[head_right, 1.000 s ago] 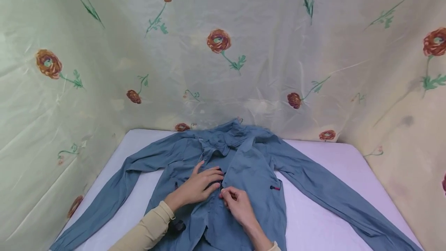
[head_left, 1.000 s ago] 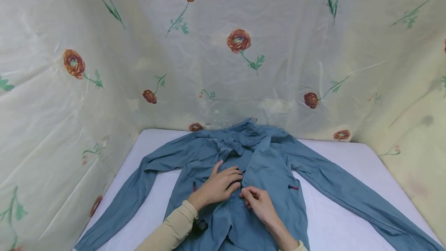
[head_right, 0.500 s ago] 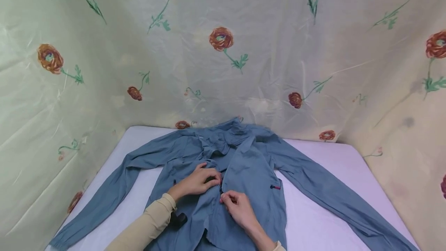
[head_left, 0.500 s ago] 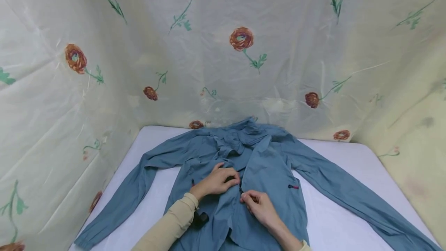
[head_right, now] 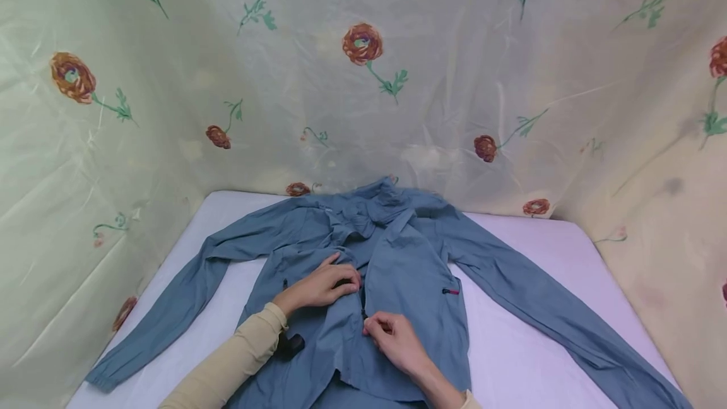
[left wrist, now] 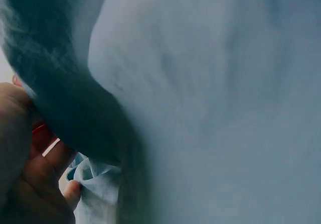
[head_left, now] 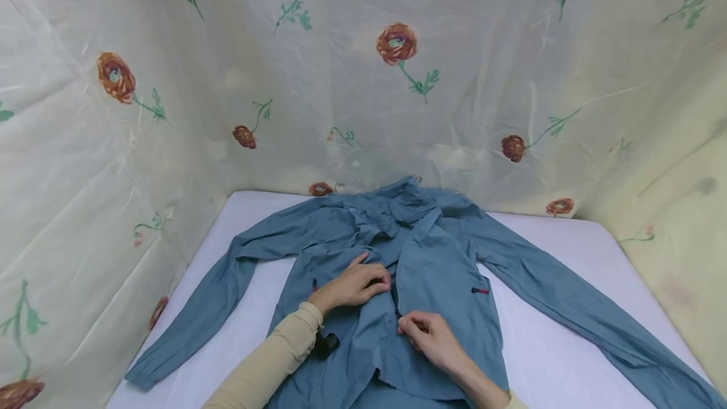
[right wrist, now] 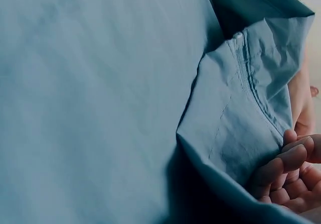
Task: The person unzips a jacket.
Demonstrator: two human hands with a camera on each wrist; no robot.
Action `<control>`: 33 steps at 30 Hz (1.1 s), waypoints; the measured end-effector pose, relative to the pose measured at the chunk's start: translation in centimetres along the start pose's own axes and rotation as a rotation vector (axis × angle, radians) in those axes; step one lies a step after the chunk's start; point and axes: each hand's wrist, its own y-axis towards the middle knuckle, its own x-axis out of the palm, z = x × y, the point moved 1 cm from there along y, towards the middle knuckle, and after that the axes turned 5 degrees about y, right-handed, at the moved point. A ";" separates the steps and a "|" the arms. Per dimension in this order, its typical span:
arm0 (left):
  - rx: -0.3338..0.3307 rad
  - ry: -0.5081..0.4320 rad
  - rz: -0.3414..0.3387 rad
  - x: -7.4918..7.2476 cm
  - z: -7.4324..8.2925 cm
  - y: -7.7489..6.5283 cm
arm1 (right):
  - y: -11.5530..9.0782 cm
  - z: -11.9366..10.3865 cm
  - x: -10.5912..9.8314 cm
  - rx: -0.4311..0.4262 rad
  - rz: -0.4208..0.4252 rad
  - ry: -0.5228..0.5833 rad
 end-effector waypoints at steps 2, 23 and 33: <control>0.012 0.013 0.003 -0.1 0.2 -0.1 | -0.3 0.0 0.0 -0.015 -0.006 -0.007; 0.155 -0.173 -0.280 -0.2 1.6 -1.2 | -1.3 0.3 0.4 0.028 -0.122 0.028; 0.153 -0.097 -0.263 -0.7 1.0 -0.7 | -1.5 0.1 0.0 -0.002 -0.190 0.027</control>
